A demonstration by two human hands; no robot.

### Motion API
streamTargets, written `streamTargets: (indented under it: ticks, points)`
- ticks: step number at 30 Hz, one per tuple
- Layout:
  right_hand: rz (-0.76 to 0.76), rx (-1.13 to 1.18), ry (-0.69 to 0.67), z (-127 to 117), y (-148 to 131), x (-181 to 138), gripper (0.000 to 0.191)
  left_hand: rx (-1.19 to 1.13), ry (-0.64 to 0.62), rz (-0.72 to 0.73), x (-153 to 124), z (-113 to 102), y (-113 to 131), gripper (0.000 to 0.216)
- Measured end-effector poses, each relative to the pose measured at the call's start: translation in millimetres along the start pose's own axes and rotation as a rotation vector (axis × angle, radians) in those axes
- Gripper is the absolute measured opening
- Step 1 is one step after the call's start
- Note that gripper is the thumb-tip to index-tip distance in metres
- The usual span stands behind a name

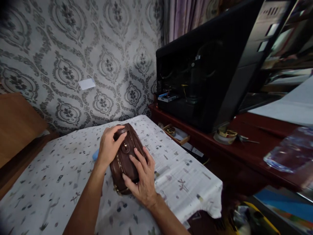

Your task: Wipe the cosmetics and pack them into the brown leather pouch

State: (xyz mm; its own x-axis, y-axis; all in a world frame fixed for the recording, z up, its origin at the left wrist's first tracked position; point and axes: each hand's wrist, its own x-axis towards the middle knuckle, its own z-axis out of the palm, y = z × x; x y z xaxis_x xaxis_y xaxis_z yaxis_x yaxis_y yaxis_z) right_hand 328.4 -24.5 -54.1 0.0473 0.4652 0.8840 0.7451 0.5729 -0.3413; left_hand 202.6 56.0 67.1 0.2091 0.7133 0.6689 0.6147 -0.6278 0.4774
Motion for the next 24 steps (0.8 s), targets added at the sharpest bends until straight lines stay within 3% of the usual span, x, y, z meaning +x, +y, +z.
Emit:
streamTargets:
  ticks: [8, 17, 24]
  points:
    - [-0.006, 0.0, -0.008, -1.5, -1.9, 0.5, 0.047, -0.02, 0.054, -0.011, 2.1, -2.7, -1.1, 0.017]
    - [-0.007, -0.049, -0.032, 0.8, 3.9, -2.1, 0.051, -0.181, -0.15, 0.093, 6.4, -11.7, -0.9, 0.017]
    - [-0.017, -0.066, -0.04, 0.0, 3.2, -1.2, 0.05, -0.166, -0.335, 0.194, 7.7, -26.8, -7.8, 0.015]
